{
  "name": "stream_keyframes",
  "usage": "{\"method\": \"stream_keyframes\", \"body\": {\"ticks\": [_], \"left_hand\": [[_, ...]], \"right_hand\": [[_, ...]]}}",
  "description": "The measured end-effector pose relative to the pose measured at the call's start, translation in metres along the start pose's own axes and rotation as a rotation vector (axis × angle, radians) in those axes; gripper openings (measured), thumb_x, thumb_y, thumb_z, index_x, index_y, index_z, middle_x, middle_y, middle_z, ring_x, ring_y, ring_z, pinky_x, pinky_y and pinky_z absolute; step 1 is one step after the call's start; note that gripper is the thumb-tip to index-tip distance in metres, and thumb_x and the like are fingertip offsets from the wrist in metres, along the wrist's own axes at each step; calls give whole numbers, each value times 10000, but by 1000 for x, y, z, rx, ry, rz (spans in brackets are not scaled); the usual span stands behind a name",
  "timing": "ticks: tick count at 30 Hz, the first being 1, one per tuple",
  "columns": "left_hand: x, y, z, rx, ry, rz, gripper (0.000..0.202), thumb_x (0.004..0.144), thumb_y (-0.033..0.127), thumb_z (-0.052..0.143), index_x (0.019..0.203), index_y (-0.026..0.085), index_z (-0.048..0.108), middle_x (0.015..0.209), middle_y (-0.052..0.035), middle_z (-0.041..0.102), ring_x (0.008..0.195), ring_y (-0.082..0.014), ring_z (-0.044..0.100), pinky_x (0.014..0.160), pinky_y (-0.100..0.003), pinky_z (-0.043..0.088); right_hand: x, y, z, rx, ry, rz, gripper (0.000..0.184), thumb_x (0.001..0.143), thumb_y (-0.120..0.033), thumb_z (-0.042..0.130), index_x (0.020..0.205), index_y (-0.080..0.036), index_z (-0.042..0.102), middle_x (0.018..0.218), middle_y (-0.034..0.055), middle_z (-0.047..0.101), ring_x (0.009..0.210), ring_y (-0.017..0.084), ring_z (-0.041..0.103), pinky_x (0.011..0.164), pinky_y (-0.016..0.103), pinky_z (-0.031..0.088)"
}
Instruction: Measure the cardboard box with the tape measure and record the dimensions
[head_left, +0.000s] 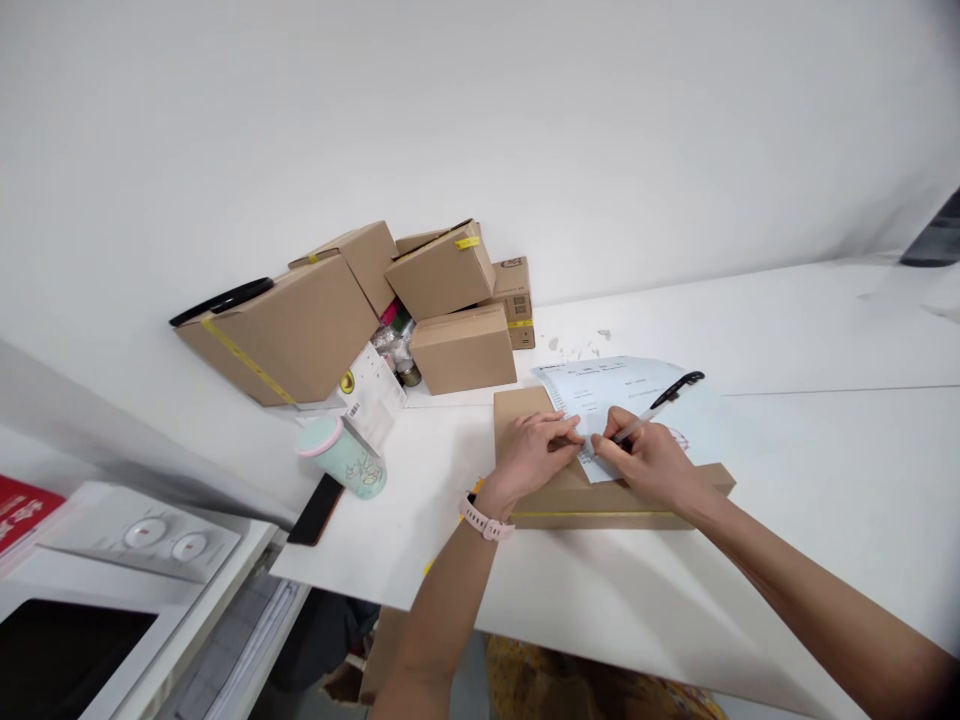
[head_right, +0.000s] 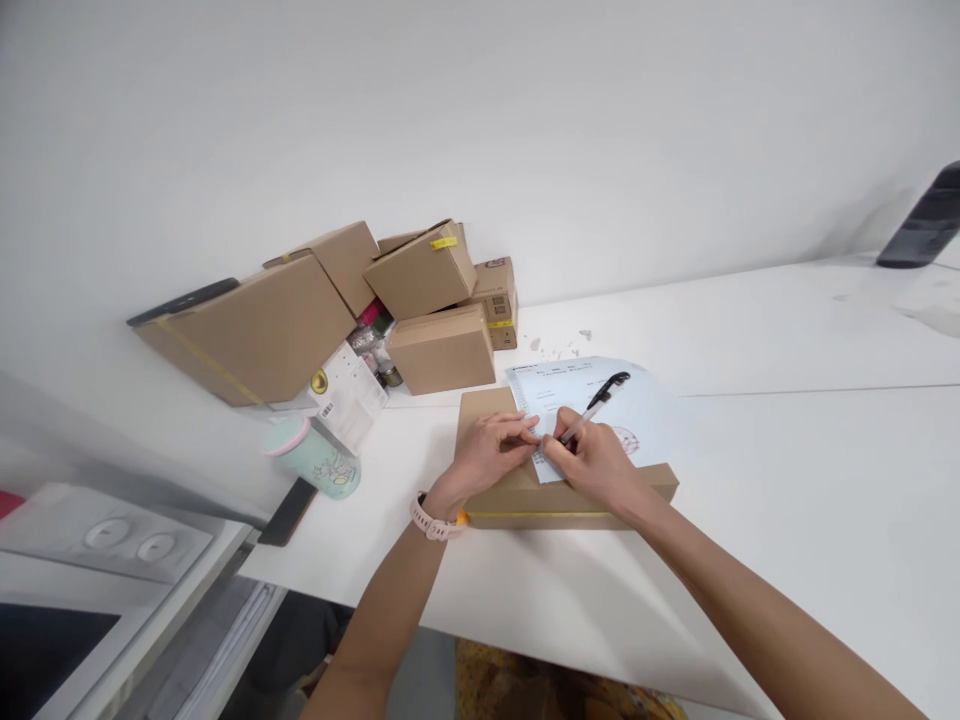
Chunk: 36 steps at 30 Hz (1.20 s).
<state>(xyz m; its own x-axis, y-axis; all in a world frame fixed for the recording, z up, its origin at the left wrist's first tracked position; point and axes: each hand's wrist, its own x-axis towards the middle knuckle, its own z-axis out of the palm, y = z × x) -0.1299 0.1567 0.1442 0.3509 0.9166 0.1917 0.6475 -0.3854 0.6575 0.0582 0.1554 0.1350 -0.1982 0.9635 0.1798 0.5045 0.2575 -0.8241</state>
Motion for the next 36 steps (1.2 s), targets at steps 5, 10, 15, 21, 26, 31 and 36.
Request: {"method": "stream_keyframes", "body": {"ticks": [5,10,15,21,26,31,36], "left_hand": [[0,0,0,2,1,-1,169,874,133,707,932,274,778,1279,7,738,1326,-225,597,1150,-423,393],[0,0,0,-2,0,-2,169,876,128,706,929,273,775,1259,9,748,1327,-222,595,1147,-413,398],[0,0,0,-7,2,-2,156,880,140,712,933,271,778,1279,3,739,1322,-226,598,1156,-417,390],[0,0,0,-17,4,-1,157,870,127,717,928,261,776,1279,-10,738,1324,-225,598,1151,-418,391],[0,1,-1,-28,10,-6,161,855,105,715,887,253,771,1239,-23,757,1318,-233,603,1128,-415,419],[-1,3,-2,-46,8,-13,153,869,110,691,867,244,765,1261,-30,747,1334,-243,590,1147,-442,401],[-1,3,-2,-85,13,-14,161,857,93,687,851,236,762,1268,-43,744,1332,-258,592,1155,-462,392]], "right_hand": [[0,-2,-1,-5,2,20,258,785,-423,543,669,-263,378,450,-80,336,454,123,325,465,259,261],[1,-2,-1,-17,7,7,269,787,-435,546,667,-265,377,448,-76,348,449,128,340,464,263,264],[0,-2,-1,-23,-4,9,250,792,-414,530,670,-264,371,437,-81,361,443,124,347,466,264,268],[2,3,0,1,6,34,273,808,-426,562,671,-261,394,435,-82,367,434,125,360,463,264,274],[-6,1,-5,197,143,52,276,899,-530,568,859,-257,556,637,-8,621,550,170,530,507,281,387],[-16,12,-42,14,277,-3,368,921,-561,515,1063,-257,666,1008,112,726,840,274,641,679,371,455],[-10,62,-85,-173,402,351,337,823,-572,649,891,-251,574,857,110,702,730,268,581,645,393,377]]}}
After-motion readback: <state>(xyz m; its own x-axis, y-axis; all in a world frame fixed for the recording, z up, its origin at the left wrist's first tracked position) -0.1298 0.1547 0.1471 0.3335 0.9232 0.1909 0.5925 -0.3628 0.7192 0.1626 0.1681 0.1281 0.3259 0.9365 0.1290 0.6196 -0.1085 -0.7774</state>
